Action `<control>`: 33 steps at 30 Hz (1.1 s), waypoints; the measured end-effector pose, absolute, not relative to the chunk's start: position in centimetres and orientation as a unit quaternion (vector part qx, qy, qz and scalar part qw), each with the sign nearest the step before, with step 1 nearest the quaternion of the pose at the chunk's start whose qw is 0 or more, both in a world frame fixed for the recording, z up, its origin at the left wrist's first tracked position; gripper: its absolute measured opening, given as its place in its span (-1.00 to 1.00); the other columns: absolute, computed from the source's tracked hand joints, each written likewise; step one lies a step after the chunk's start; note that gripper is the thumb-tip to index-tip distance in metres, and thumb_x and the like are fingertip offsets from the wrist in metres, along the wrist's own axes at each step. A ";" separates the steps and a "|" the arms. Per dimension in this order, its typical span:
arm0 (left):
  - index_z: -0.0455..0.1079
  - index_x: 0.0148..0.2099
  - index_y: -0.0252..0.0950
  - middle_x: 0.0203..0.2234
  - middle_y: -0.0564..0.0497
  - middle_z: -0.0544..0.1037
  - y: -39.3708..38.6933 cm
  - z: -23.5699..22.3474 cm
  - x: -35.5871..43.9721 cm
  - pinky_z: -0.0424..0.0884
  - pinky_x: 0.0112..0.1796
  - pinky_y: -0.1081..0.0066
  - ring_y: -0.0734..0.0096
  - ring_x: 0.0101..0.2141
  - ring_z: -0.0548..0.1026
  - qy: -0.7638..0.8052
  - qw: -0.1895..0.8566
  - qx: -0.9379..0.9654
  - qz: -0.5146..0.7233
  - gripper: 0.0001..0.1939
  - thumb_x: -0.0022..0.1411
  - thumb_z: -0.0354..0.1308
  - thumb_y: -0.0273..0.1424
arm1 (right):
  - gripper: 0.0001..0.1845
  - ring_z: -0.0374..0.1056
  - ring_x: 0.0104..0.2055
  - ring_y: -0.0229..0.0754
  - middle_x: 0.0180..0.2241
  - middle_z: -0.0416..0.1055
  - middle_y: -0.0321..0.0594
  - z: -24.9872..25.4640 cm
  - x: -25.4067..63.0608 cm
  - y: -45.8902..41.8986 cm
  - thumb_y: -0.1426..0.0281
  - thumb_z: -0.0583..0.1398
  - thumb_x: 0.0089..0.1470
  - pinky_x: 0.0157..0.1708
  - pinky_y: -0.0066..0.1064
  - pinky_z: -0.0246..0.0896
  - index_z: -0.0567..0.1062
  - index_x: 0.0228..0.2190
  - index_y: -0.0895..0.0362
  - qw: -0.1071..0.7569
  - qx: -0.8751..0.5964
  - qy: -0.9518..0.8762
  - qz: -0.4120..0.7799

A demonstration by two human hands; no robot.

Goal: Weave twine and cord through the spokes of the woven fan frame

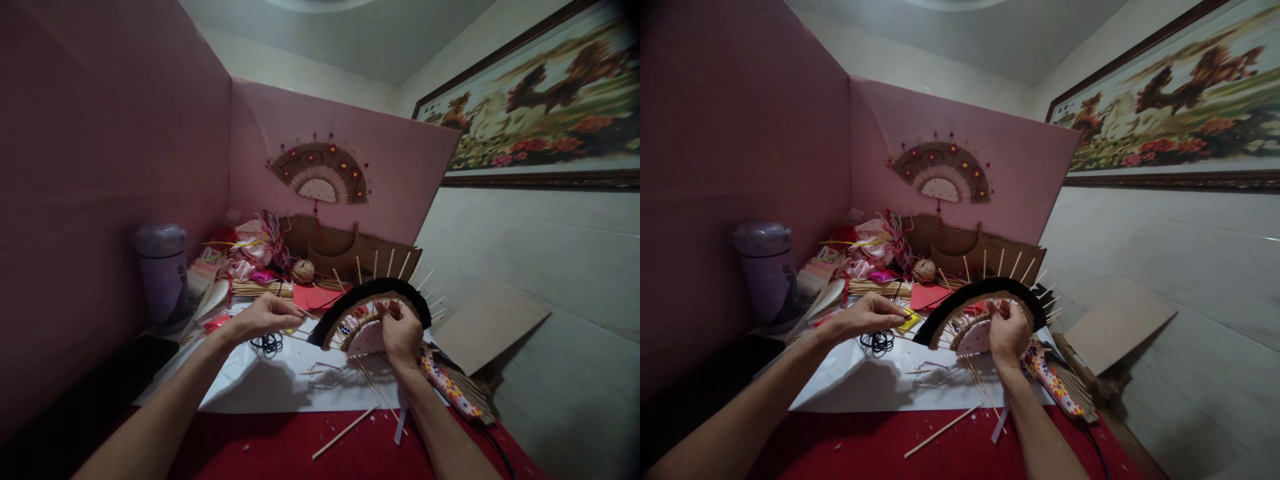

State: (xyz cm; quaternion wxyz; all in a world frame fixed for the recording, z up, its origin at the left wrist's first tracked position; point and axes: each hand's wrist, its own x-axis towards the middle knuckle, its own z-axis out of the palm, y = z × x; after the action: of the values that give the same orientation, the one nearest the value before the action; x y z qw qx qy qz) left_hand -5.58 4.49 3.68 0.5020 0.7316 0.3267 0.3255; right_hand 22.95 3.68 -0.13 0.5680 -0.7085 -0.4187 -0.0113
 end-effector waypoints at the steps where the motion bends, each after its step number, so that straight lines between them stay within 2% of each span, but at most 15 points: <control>1: 0.55 -0.38 -0.40 -0.71 0.09 0.37 4.4 3.7 -5.5 0.04 -0.62 0.55 0.62 -0.63 0.15 0.327 0.500 0.733 0.326 -0.75 -0.05 0.26 -0.29 | -0.55 0.38 -0.36 0.01 -0.42 0.51 -0.03 -0.2 23.0 3.7 0.07 0.21 -0.18 -0.41 -0.33 0.11 0.53 -0.38 0.20 0.568 -0.707 -0.421 -0.016; 5: 0.56 -0.39 -0.39 -0.66 0.04 0.45 4.3 3.6 -5.0 0.11 -0.58 0.54 0.58 -0.59 0.22 0.336 0.479 0.742 0.328 -0.77 -0.04 0.25 -0.30 | -0.52 0.38 -0.37 0.00 -0.41 0.51 -0.04 -0.4 23.0 3.8 0.06 0.19 -0.17 -0.43 -0.34 0.10 0.53 -0.34 0.19 0.565 -0.704 -0.428 -0.024; 13: 0.56 -0.29 -0.38 -0.49 -0.07 0.55 4.7 2.6 -4.7 0.19 -0.51 0.52 0.50 -0.51 0.33 0.351 0.389 0.784 0.334 -0.72 0.01 0.21 -0.28 | -0.48 0.39 -0.35 -0.01 -0.43 0.50 -0.03 -0.9 23.1 4.3 0.08 0.19 -0.17 -0.37 -0.33 0.15 0.50 -0.27 0.23 0.587 -0.686 -0.427 -0.047; 15: 0.56 -0.31 -0.39 -0.56 -0.03 0.50 4.8 2.5 -4.6 0.14 -0.55 0.54 0.53 -0.54 0.27 0.356 0.377 0.784 0.341 -0.69 0.02 0.20 -0.24 | -0.48 0.39 -0.34 -0.02 -0.42 0.50 -0.04 -1.0 23.1 4.3 0.11 0.21 -0.19 -0.35 -0.32 0.17 0.48 -0.25 0.22 0.592 -0.683 -0.425 -0.032; 18: 0.51 -0.43 -0.42 -0.71 0.11 0.27 4.9 2.4 -4.4 -0.02 -0.60 0.55 0.61 -0.62 0.09 0.359 0.365 0.782 0.355 -0.63 0.06 0.15 -0.17 | -0.50 0.39 -0.33 -0.03 -0.40 0.50 -0.05 -1.0 22.9 4.3 0.12 0.20 -0.17 -0.32 -0.31 0.18 0.45 -0.23 0.21 0.598 -0.672 -0.436 -0.020; 20: 0.44 -0.51 -0.42 -0.72 0.15 0.15 4.9 2.4 -4.3 -0.07 -0.60 0.53 0.62 -0.61 0.01 0.353 0.362 0.782 0.365 -0.59 0.08 0.12 -0.13 | -0.52 0.39 -0.34 -0.05 -0.39 0.49 -0.05 -0.9 22.8 4.2 0.15 0.19 -0.15 -0.31 -0.30 0.19 0.44 -0.23 0.22 0.601 -0.666 -0.441 -0.029; 23: 0.38 -0.53 -0.40 -0.69 0.15 0.10 4.7 2.4 -4.1 -0.09 -0.59 0.51 0.61 -0.60 0.00 0.337 0.368 0.783 0.372 -0.57 0.11 0.07 -0.11 | -0.57 0.37 -0.40 -0.10 -0.39 0.48 -0.07 -0.8 22.5 4.1 0.18 0.18 -0.14 -0.34 -0.33 0.18 0.41 -0.25 0.21 0.604 -0.665 -0.438 -0.044; 26: 0.30 -0.57 -0.38 -0.68 0.16 0.05 4.6 2.5 -4.0 -0.12 -0.59 0.50 0.61 -0.60 -0.02 0.335 0.381 0.776 0.374 -0.56 0.10 0.07 -0.10 | -0.64 0.33 -0.43 -0.15 -0.36 0.45 -0.09 -0.8 22.2 3.9 0.14 0.13 -0.08 -0.36 -0.36 0.16 0.43 -0.36 0.17 0.589 -0.659 -0.464 -0.061; 29: 0.22 -0.63 -0.35 -0.69 0.17 0.01 4.6 2.5 -3.8 -0.16 -0.60 0.49 0.61 -0.61 -0.06 0.334 0.395 0.767 0.380 -0.54 0.10 0.07 -0.09 | -0.59 0.31 -0.38 -0.15 -0.33 0.41 -0.09 -1.0 21.8 3.8 0.08 0.03 0.02 -0.34 -0.36 0.14 0.46 -0.47 0.15 0.552 -0.653 -0.512 -0.079; 33: 0.23 -0.64 -0.36 -0.70 0.17 0.01 4.8 2.3 -3.8 -0.16 -0.60 0.49 0.62 -0.62 -0.05 0.341 0.395 0.759 0.389 -0.53 0.10 0.06 -0.09 | -0.59 0.29 -0.37 -0.17 -0.32 0.37 -0.13 -1.3 21.3 3.6 0.11 0.01 0.06 -0.30 -0.36 0.14 0.48 -0.46 0.14 0.497 -0.637 -0.587 -0.056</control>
State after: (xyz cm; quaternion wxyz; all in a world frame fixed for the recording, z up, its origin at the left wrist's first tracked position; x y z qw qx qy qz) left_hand -3.78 4.84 2.27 0.3953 0.7588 0.3411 0.3893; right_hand 21.35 3.59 -1.27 0.4971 -0.6366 -0.5869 -0.0561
